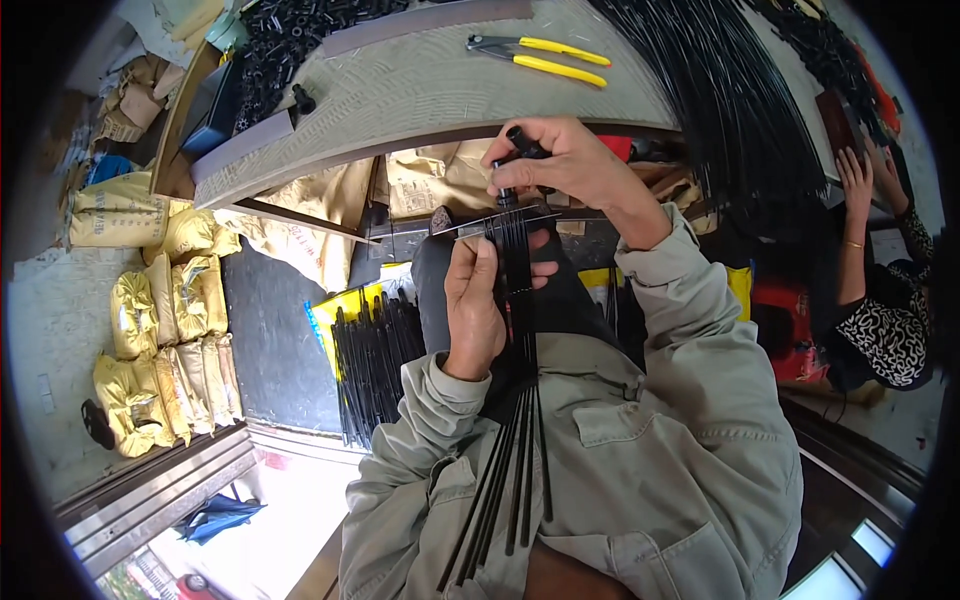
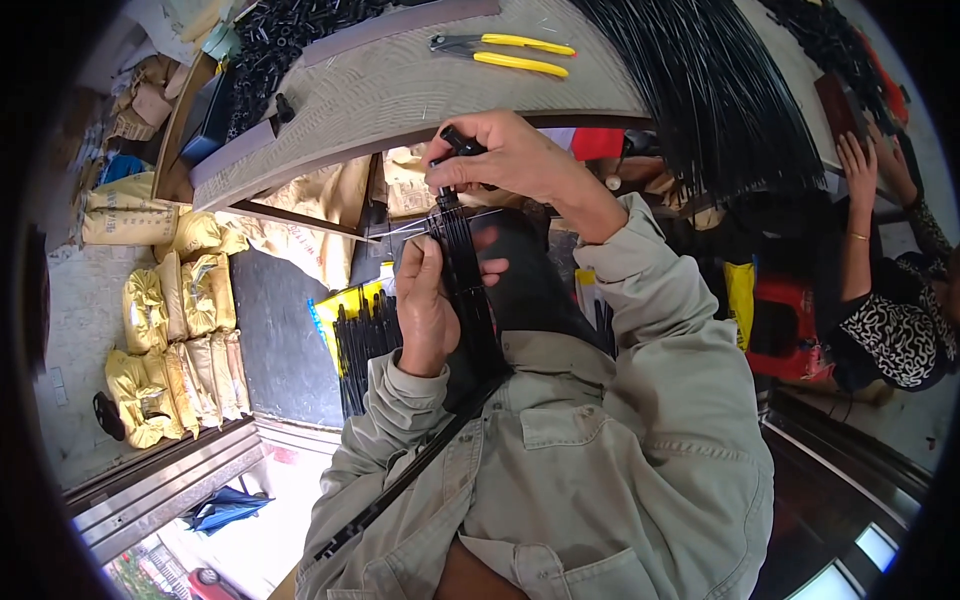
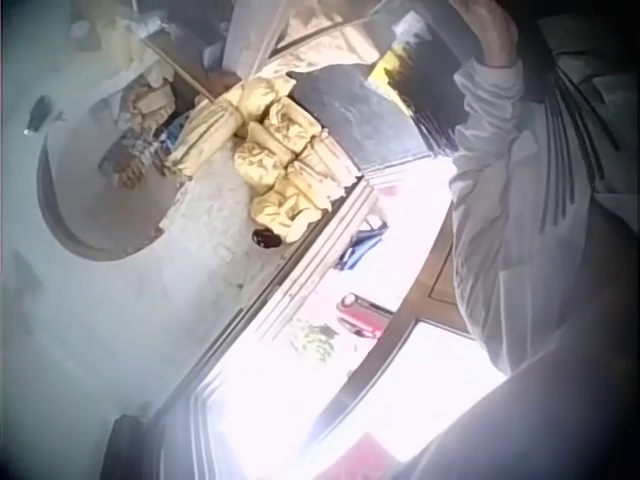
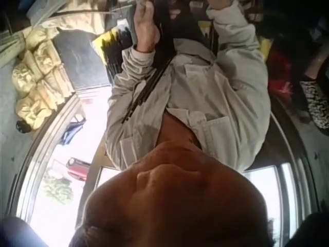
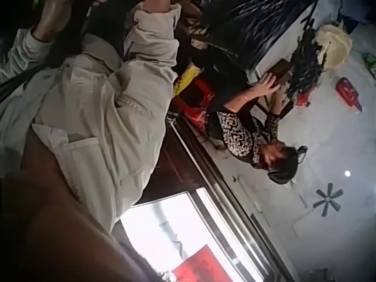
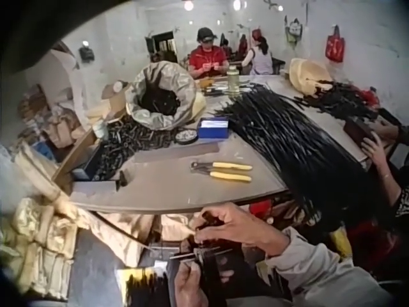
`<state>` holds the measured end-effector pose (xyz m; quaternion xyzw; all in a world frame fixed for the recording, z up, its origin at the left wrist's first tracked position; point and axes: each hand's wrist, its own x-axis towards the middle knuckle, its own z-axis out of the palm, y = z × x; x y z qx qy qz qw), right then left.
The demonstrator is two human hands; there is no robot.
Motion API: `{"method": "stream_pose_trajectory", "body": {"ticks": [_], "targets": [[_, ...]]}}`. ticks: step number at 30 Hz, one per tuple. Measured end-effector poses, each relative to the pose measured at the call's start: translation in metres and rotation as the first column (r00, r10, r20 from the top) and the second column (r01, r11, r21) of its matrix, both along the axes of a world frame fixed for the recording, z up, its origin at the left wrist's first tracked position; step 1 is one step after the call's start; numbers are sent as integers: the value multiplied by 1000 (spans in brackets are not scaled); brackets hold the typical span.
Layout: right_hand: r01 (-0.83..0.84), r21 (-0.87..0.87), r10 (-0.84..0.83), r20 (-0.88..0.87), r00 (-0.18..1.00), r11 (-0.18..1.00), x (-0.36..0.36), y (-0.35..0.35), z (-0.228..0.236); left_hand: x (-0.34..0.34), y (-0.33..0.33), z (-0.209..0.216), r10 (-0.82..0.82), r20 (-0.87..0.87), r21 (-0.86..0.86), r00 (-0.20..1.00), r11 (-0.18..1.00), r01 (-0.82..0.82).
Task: Assembling industrial brushes by inserting black bristles into a plastic base and securing them using a cap and pliers.
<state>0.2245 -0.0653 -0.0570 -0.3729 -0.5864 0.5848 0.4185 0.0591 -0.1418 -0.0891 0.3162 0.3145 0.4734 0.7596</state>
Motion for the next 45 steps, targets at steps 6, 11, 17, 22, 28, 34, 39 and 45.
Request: {"method": "stream_pose_trajectory", "body": {"ticks": [6, 11, 17, 22, 28, 34, 39, 45], "targets": [[-9, -3, 9, -140, 990, 1000, -5, -2, 2, 0, -4, 3, 14, -59, 49, 998, 999, -11], [-81, 1, 79, -240, 968, 997, -7, -2, -1, 4, -11, 4, 83, -41, 130, 996, 989, -77], [-135, -14, 129, -213, 969, 991, -15, -8, -2, 5, -21, 6, 158, -38, 184, 987, 972, -149], [-162, 33, 165, -203, 965, 986, -21, -10, -7, 5, -23, 8, 154, 25, 173, 988, 972, -156], [-154, 62, 163, -192, 968, 986, -24, -11, -3, 4, -24, 6, 151, 32, 175, 988, 972, -155], [-193, 213, 223, -130, 966, 958, -21, -8, -5, 5, -24, 10, 167, 19, 174, 986, 970, -168], [-172, 243, 211, -145, 967, 955, -22, -9, -5, 0, -22, 10, 163, 27, 167, 986, 972, -165], [548, -211, -582, -406, 704, 810, -21, -53, -23, -2, -17, 11, 245, 94, 149, 965, 955, -257]]}}
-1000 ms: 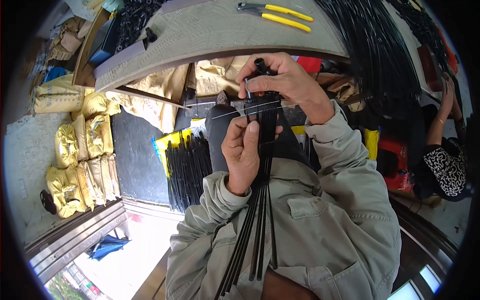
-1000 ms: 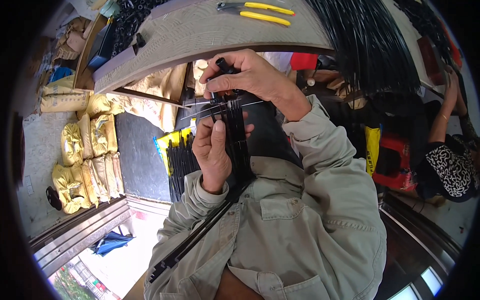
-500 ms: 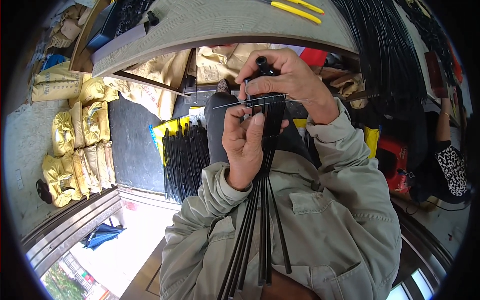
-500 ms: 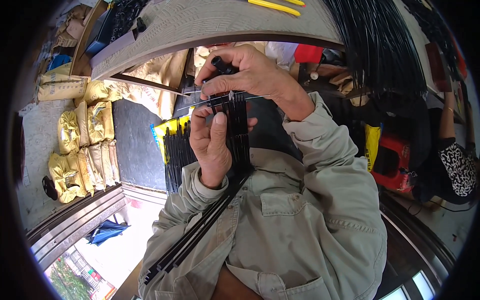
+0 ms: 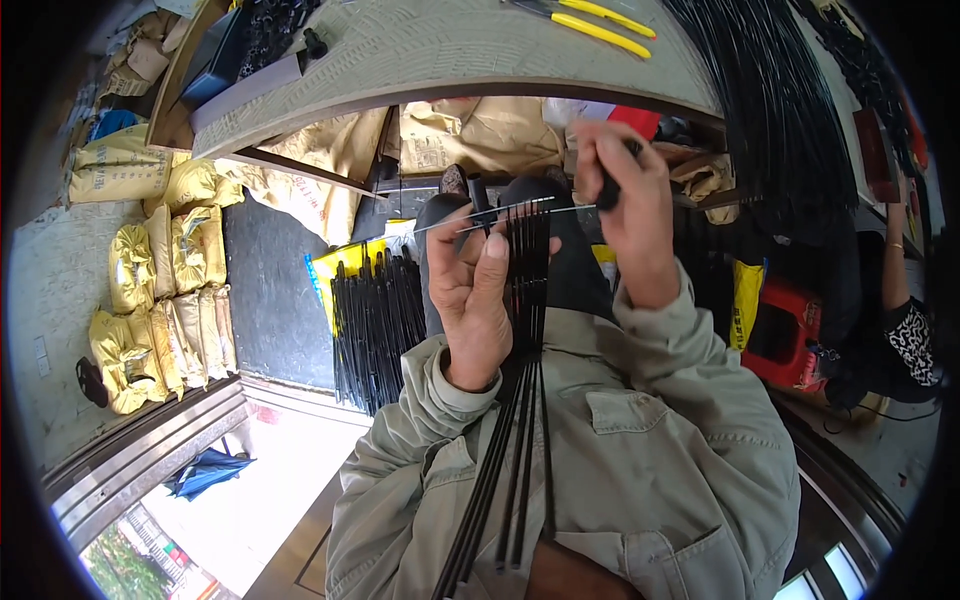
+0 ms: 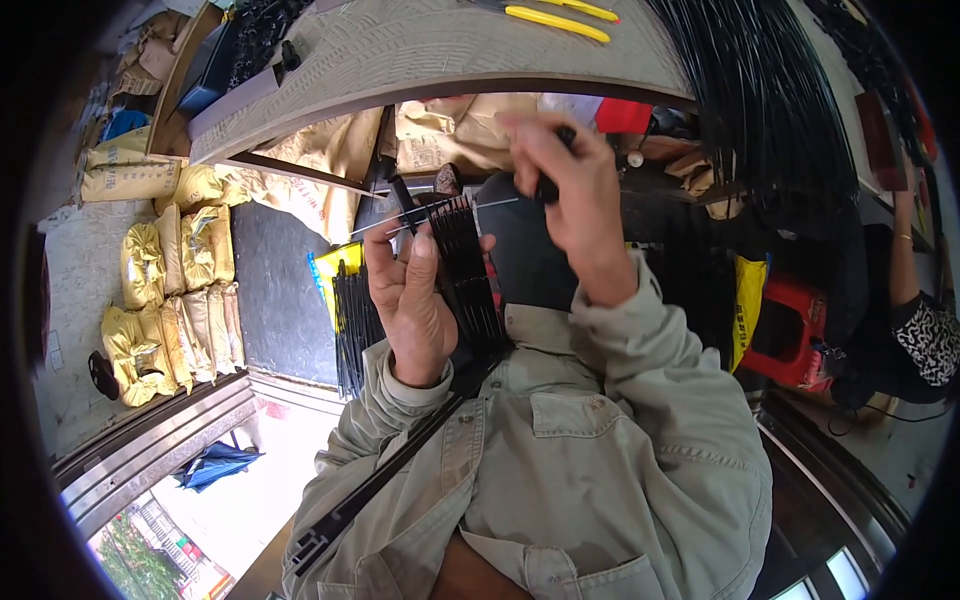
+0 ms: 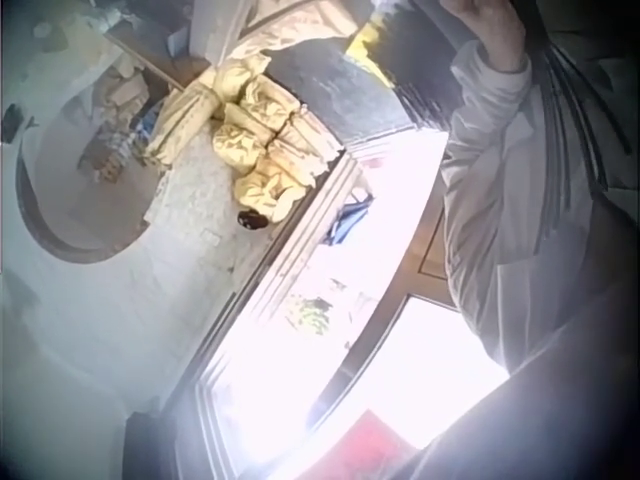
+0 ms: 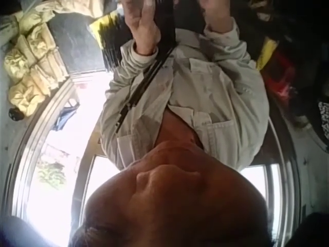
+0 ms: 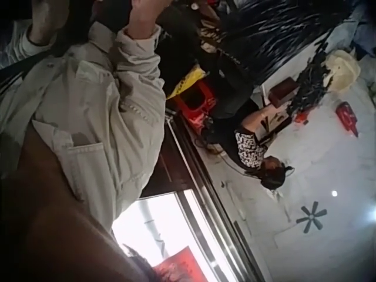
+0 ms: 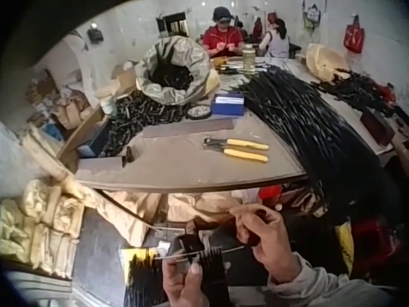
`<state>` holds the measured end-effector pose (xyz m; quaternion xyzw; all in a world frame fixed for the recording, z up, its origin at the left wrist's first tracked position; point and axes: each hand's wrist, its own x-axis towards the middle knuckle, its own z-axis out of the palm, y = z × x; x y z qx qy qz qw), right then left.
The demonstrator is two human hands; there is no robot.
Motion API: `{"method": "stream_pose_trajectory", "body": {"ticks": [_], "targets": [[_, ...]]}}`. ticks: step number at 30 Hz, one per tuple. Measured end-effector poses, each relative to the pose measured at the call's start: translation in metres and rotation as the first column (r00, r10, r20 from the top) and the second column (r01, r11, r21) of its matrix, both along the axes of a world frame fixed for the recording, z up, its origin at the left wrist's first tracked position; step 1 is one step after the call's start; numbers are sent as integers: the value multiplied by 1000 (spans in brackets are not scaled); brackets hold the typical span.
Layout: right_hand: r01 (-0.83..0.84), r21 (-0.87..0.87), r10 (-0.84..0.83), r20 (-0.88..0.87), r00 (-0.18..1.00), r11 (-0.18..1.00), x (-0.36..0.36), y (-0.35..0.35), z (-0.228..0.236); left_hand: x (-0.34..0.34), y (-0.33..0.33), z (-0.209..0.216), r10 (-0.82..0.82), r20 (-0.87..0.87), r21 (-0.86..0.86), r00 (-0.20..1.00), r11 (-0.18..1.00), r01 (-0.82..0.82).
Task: Assembling industrial brushes by inserting black bristles into a plastic base and securing them using a cap and pliers.
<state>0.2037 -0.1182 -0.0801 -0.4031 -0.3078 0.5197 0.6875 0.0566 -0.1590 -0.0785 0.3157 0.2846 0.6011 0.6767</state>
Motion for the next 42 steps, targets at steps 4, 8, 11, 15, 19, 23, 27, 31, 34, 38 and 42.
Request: {"method": "stream_pose_trajectory", "body": {"ticks": [4, 8, 11, 15, 19, 23, 27, 31, 34, 38, 42], "targets": [[-109, -65, 118, 152, 981, 992, -22, -25, 10, -1, 1, -1, 66, -48, 8, 997, 998, -66], [-83, -19, 85, 185, 979, 996, -27, -23, 11, 0, 1, 0, 121, -127, 58, 985, 992, -115], [-73, 18, 68, 188, 980, 997, -30, -25, 10, 0, -1, 2, 131, -202, 96, 970, 989, -114], [-21, 54, 16, 90, 996, 998, -36, -27, 6, -2, -1, -1, 186, -232, 84, 955, 982, -171], [76, 100, -71, -55, 996, 992, -47, -28, 2, -4, -1, -3, 169, -223, 76, 960, 985, -156], [11, 81, -5, -70, 998, 997, -51, -32, -7, -1, -1, -1, 186, -199, 70, 962, 982, -176], [-24, 44, 26, -54, 998, 999, -51, -31, -6, -2, 0, -2, 183, -209, 71, 961, 983, -172], [-2, 2, 2, -122, 993, 1000, -53, -32, -5, -2, -1, 1, 191, -195, 63, 962, 981, -182], [7, -14, -9, -130, 991, 1000, -56, -32, -3, -4, -1, 1, 202, -202, 66, 958, 979, -193], [-35, 45, 33, 40, 999, 998, -57, -32, -10, -9, -1, 4, 173, -169, -3, 970, 984, -176], [-187, 66, 168, 233, 958, 980, -54, -35, -15, -29, 7, 11, 38, -130, -75, 991, 996, -48]]}}
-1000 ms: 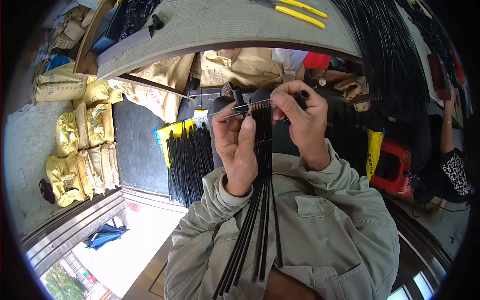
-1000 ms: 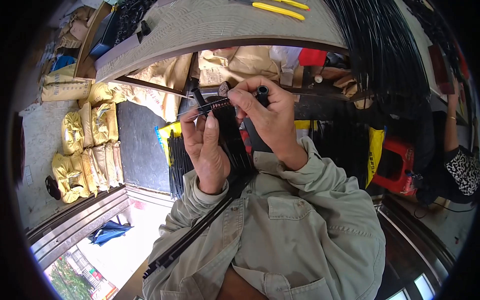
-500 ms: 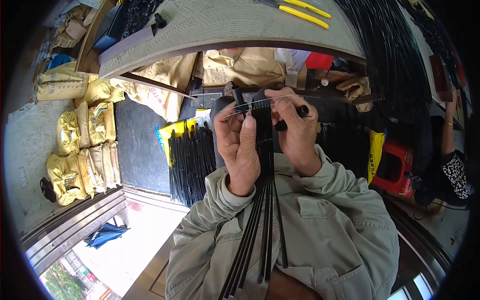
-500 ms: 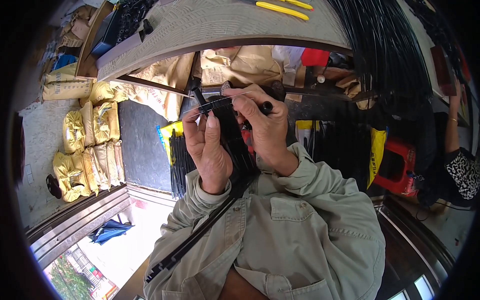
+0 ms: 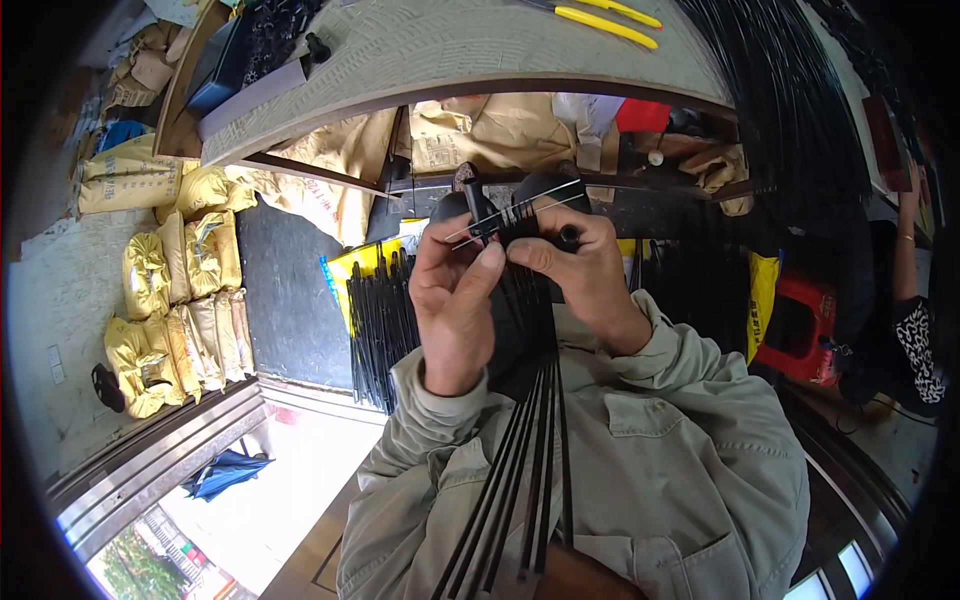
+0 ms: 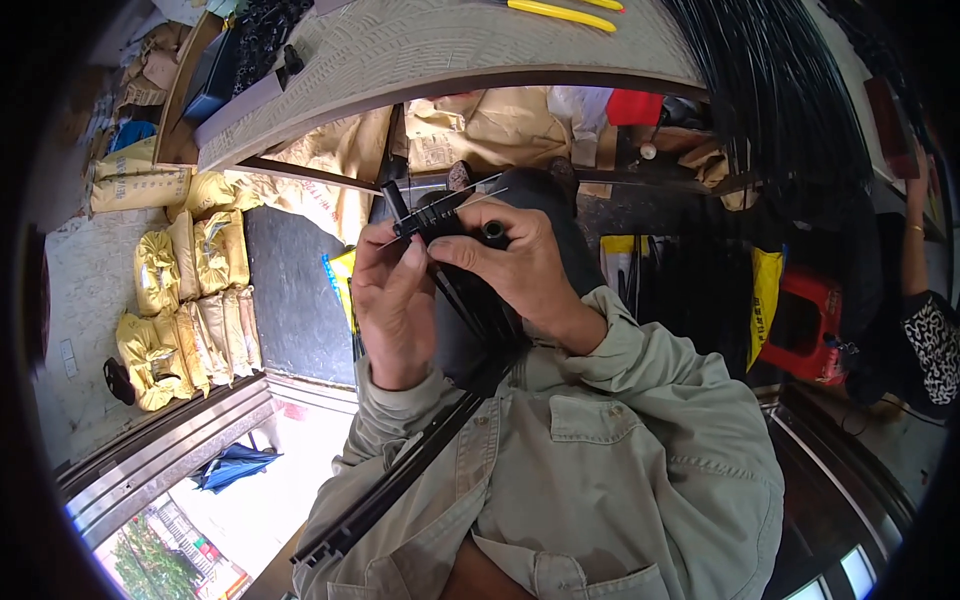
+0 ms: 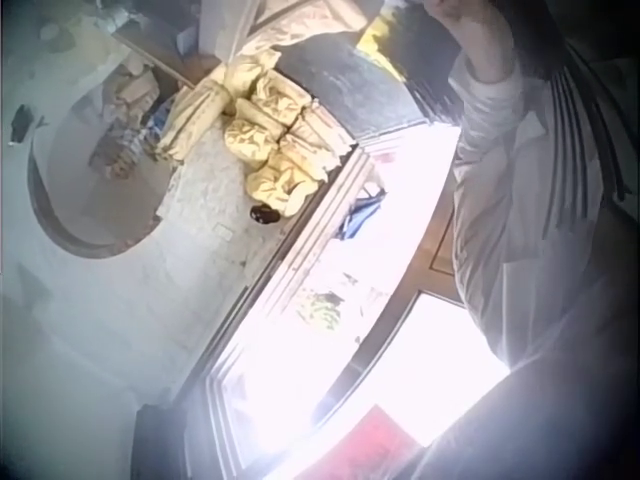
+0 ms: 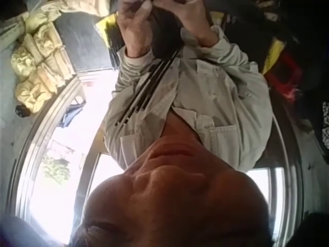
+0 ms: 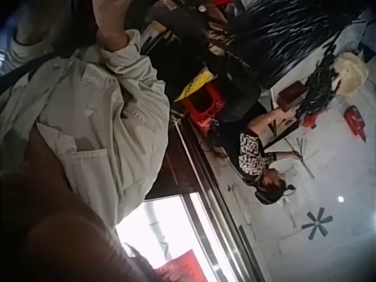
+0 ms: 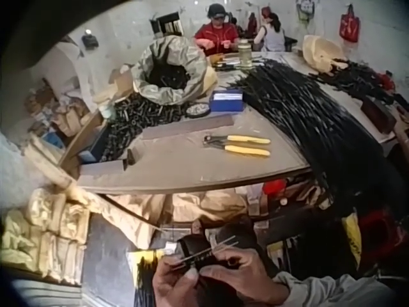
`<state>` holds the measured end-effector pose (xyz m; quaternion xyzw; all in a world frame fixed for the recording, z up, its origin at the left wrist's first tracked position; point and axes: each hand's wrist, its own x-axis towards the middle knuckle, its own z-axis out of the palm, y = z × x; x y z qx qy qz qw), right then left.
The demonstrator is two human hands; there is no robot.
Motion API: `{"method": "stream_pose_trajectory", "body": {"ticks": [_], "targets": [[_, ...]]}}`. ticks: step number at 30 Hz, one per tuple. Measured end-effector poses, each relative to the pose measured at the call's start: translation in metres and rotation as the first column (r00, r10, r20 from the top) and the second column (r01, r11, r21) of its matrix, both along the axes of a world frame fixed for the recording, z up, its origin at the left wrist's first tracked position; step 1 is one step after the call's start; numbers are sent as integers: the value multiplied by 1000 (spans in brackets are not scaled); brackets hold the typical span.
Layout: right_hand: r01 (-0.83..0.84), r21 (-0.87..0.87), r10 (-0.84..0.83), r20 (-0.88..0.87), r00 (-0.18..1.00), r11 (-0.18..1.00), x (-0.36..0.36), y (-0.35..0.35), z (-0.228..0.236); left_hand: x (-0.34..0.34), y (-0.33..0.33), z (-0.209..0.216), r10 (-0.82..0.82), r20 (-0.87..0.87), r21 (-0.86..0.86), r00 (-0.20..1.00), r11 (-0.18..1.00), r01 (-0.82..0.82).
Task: Assembling industrial brushes by inserting black bristles into a plastic base and securing them using a cap and pliers.
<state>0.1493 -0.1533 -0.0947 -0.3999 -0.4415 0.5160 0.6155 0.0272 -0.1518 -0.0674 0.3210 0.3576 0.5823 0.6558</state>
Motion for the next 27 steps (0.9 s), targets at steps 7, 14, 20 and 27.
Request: {"method": "stream_pose_trajectory", "body": {"ticks": [7, 14, 20, 27], "targets": [[-82, -117, 83, -1, 997, 990, 8, -3, 22, -24, 17, -2, -134, -78, 32, 988, 990, 137], [-9, -73, 10, 23, 1000, 997, -2, -6, 21, -18, 12, -4, -70, -183, 69, 981, 994, 84], [0, 22, -1, 64, 998, 1000, -2, -4, 12, -17, 9, -10, -44, -103, 36, 994, 998, 48], [-89, -112, 97, 72, 993, 990, 5, -3, 16, -7, 4, -17, -3, -56, 61, 998, 998, 7]]}}
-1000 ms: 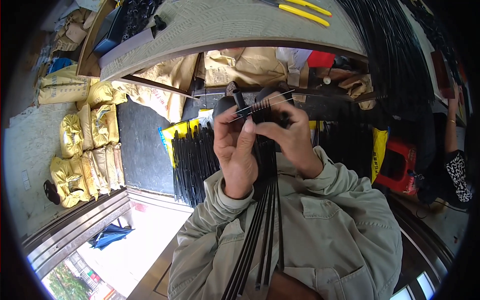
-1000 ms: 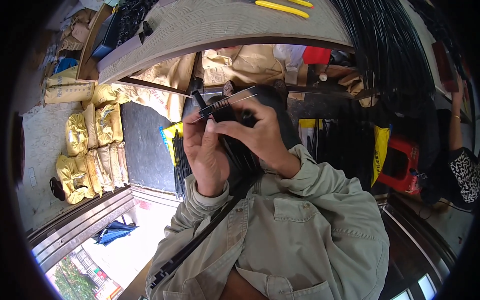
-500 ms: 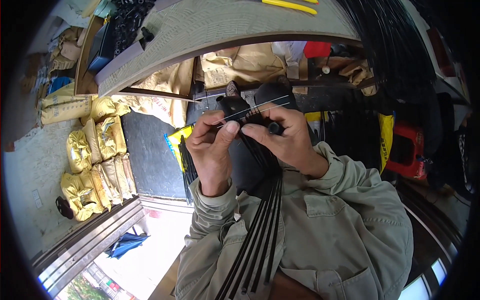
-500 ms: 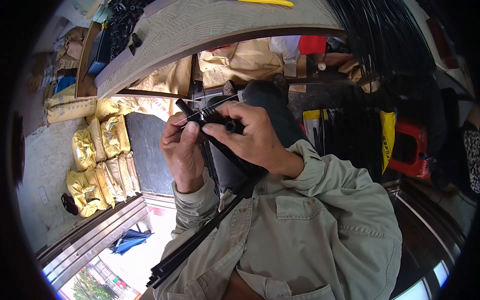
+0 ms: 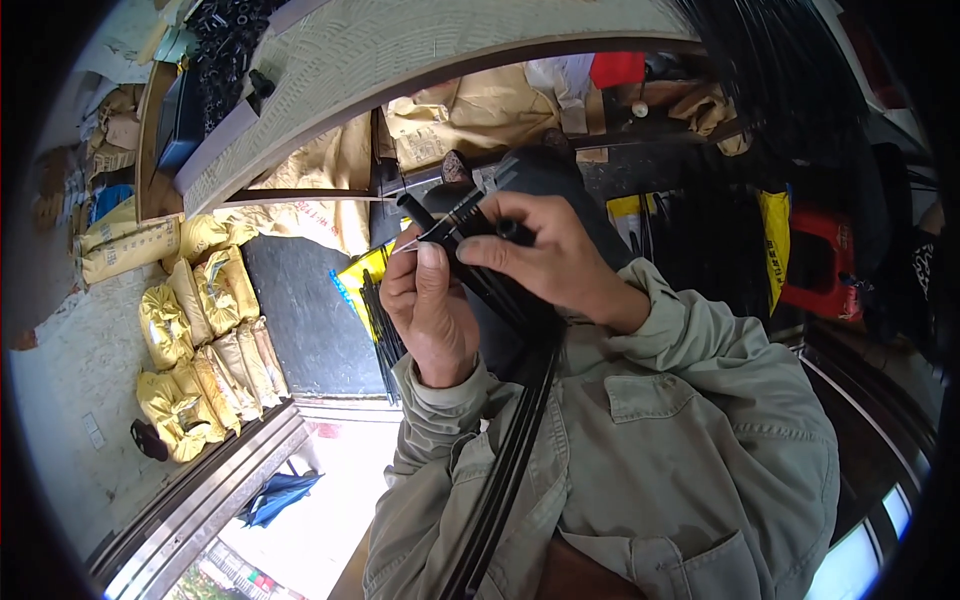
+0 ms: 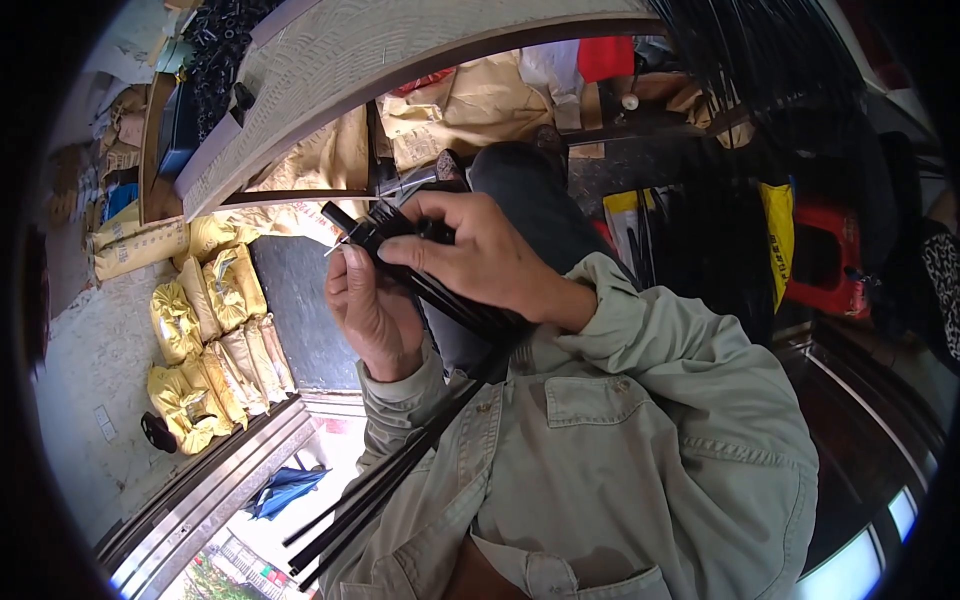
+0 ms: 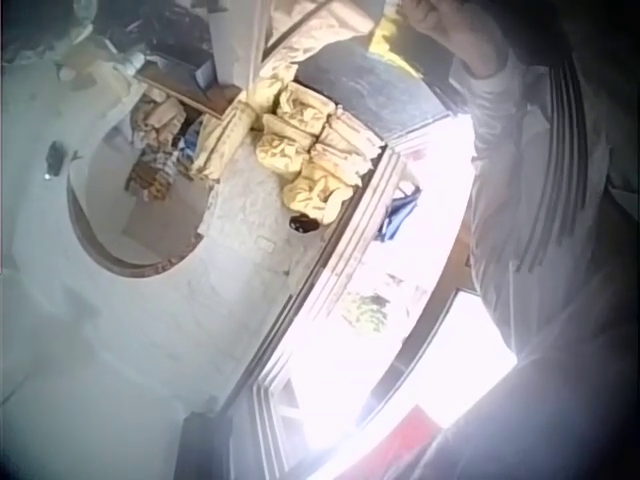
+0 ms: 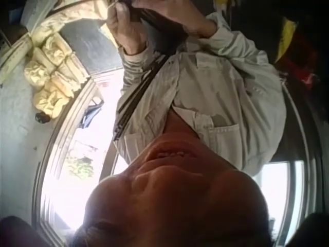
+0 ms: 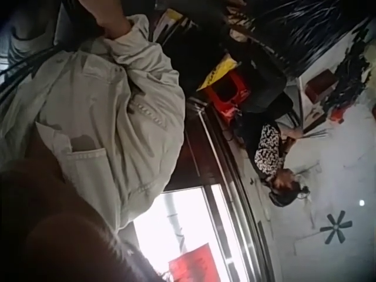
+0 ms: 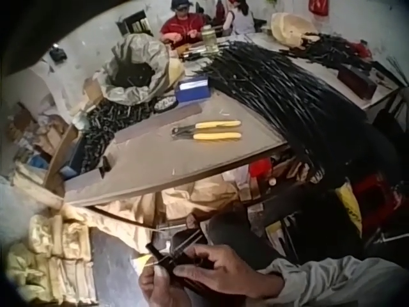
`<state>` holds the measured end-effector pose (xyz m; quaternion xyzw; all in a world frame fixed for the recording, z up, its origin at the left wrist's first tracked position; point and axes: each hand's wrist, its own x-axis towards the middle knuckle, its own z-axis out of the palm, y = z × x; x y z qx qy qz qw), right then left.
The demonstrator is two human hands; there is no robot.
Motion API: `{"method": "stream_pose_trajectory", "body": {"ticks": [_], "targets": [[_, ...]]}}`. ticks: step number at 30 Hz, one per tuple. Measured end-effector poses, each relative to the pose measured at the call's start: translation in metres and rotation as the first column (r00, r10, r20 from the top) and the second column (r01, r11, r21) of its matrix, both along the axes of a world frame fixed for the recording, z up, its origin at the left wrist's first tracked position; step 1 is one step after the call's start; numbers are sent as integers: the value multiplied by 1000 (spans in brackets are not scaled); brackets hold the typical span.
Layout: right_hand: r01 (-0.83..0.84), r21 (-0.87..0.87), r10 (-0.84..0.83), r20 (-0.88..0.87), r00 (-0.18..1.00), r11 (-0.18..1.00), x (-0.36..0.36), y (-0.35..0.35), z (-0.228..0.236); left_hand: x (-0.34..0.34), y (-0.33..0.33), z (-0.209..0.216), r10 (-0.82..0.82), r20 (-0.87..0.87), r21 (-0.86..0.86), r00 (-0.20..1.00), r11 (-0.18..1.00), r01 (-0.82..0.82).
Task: Assembling industrial brushes by inserting black bristles into a plastic base and securing them using a cap and pliers.
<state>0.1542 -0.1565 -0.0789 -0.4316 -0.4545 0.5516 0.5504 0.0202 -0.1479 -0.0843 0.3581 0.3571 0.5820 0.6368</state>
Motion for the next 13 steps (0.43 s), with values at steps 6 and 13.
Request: {"method": "stream_pose_trajectory", "body": {"ticks": [6, 13], "targets": [[-15, 27, 15, -18, 1000, 1000, -2, 5, -19, 3, -2, -24, 59, 132, 65, 990, 996, -68], [168, 410, -121, -140, 983, 897, 67, 53, 16, 15, 0, -21, -77, 221, -28, 972, 996, 85]]}}
